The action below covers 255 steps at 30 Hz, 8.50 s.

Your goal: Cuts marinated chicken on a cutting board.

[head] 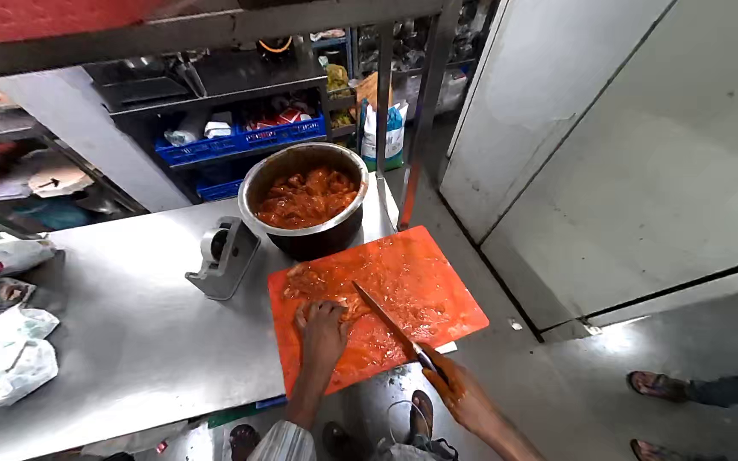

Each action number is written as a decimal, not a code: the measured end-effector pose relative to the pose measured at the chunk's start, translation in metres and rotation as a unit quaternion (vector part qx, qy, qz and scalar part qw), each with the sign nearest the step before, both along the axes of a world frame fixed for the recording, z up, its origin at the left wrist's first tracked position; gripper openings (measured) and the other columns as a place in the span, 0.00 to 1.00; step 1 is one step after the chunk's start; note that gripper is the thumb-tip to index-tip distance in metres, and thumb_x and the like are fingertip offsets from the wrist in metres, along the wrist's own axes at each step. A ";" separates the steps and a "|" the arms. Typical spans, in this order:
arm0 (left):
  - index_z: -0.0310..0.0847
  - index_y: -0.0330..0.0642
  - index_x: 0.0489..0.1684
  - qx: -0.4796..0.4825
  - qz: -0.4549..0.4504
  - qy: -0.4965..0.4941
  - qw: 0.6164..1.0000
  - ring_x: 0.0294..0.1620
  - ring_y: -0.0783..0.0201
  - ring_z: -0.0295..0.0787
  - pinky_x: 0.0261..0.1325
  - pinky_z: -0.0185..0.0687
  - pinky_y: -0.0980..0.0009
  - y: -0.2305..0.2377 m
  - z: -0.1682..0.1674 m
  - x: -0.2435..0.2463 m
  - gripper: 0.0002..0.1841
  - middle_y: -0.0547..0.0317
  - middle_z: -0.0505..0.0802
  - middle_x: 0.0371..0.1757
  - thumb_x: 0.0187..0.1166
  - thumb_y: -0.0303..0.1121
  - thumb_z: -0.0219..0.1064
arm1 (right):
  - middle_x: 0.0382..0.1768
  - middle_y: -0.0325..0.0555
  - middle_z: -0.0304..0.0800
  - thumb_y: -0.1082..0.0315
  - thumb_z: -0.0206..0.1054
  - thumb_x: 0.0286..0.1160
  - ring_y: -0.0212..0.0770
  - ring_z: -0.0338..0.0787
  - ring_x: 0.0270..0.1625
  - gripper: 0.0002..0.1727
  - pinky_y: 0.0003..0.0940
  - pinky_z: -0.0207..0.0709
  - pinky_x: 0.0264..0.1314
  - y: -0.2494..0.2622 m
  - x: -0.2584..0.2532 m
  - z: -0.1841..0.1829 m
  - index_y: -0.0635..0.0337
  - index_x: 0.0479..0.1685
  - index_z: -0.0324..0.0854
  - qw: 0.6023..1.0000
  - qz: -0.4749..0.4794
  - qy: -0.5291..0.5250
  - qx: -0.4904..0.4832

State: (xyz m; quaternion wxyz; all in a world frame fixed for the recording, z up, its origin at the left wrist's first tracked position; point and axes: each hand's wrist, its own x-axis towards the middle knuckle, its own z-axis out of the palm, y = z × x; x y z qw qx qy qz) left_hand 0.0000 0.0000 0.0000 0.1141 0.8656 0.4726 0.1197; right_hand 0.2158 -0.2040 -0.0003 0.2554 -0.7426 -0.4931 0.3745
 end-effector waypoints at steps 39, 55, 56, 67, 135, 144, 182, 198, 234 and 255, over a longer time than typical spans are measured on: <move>0.90 0.52 0.66 -0.057 0.075 0.072 0.993 0.80 0.56 0.79 0.86 0.51 0.35 -0.021 0.006 0.067 0.15 0.61 0.89 0.73 0.85 0.33 0.65 | 0.66 0.59 0.84 0.62 0.53 0.86 0.61 0.91 0.57 0.24 0.61 0.83 0.57 0.078 0.075 0.035 0.49 0.80 0.76 0.943 0.259 -0.202 -0.058; 0.84 0.47 0.67 -0.090 0.166 0.064 0.980 0.69 0.47 0.83 0.76 0.65 0.40 -0.031 0.026 0.069 0.17 0.51 0.92 0.61 0.83 0.39 0.68 | 0.67 0.57 0.85 0.54 0.46 0.93 0.59 0.88 0.65 0.28 0.60 0.77 0.68 0.082 0.102 0.032 0.36 0.90 0.63 0.956 0.247 -0.153 -0.034; 0.81 0.45 0.70 -0.104 0.191 0.069 0.974 0.68 0.45 0.83 0.76 0.66 0.40 -0.031 0.029 0.070 0.20 0.49 0.92 0.60 0.82 0.39 0.69 | 0.67 0.57 0.85 0.54 0.46 0.93 0.58 0.87 0.66 0.28 0.59 0.77 0.69 0.083 0.103 0.032 0.37 0.90 0.64 0.957 0.247 -0.147 -0.033; 0.94 0.49 0.52 -0.144 0.310 -0.027 0.939 0.69 0.43 0.82 0.73 0.67 0.36 -0.069 0.030 0.046 0.10 0.49 0.94 0.57 0.82 0.36 0.69 | 0.68 0.53 0.88 0.60 0.53 0.90 0.47 0.88 0.69 0.24 0.47 0.76 0.77 0.046 0.082 0.023 0.59 0.79 0.77 0.960 0.252 -0.005 0.124; 0.95 0.47 0.45 -0.003 0.260 -0.019 0.965 0.68 0.38 0.81 0.67 0.69 0.33 -0.087 0.021 -0.072 0.11 0.47 0.90 0.65 0.79 0.23 0.66 | 0.23 0.36 0.80 0.59 0.44 0.87 0.25 0.72 0.11 0.26 0.17 0.67 0.09 0.013 0.135 0.015 0.42 0.84 0.63 0.783 -0.016 0.622 -0.023; 0.90 0.44 0.63 -0.104 0.207 0.006 0.973 0.72 0.40 0.81 0.72 0.66 0.32 -0.034 0.044 0.041 0.14 0.47 0.92 0.66 0.83 0.33 0.68 | 0.24 0.39 0.80 0.56 0.50 0.86 0.28 0.73 0.11 0.33 0.20 0.69 0.09 0.002 0.126 0.011 0.46 0.91 0.53 0.802 0.016 0.597 -0.011; 0.93 0.50 0.51 -0.170 0.075 -0.031 0.982 0.61 0.54 0.89 0.77 0.64 0.41 -0.005 0.006 -0.034 0.14 0.58 0.96 0.52 0.82 0.46 0.69 | 0.54 0.50 0.93 0.54 0.51 0.89 0.51 0.93 0.47 0.32 0.60 0.82 0.54 -0.020 -0.147 0.006 0.43 0.93 0.57 0.997 -0.061 -0.050 -0.020; 0.93 0.47 0.53 -0.140 0.069 -0.057 0.986 0.66 0.50 0.86 0.77 0.65 0.41 0.017 0.023 -0.078 0.12 0.53 0.95 0.55 0.84 0.40 0.66 | 0.65 0.59 0.86 0.60 0.47 0.90 0.60 0.90 0.62 0.30 0.60 0.80 0.65 0.049 -0.173 0.038 0.45 0.92 0.59 0.976 -0.030 -0.170 -0.130; 0.87 0.46 0.63 -0.034 -0.034 0.152 0.987 0.60 0.40 0.91 0.75 0.70 0.38 0.126 0.053 0.155 0.14 0.43 0.96 0.53 0.87 0.32 0.60 | 0.47 0.53 0.90 0.56 0.51 0.90 0.47 0.88 0.34 0.33 0.49 0.83 0.41 -0.030 0.104 0.026 0.41 0.95 0.53 0.999 -0.012 0.036 -0.001; 0.82 0.47 0.72 -0.013 0.153 0.147 0.977 0.81 0.39 0.73 0.76 0.65 0.32 0.083 0.058 0.049 0.19 0.41 0.83 0.76 0.82 0.33 0.65 | 0.61 0.56 0.90 0.58 0.51 0.91 0.56 0.89 0.64 0.27 0.58 0.78 0.69 0.086 0.047 0.037 0.46 0.88 0.67 0.987 0.134 -0.089 0.008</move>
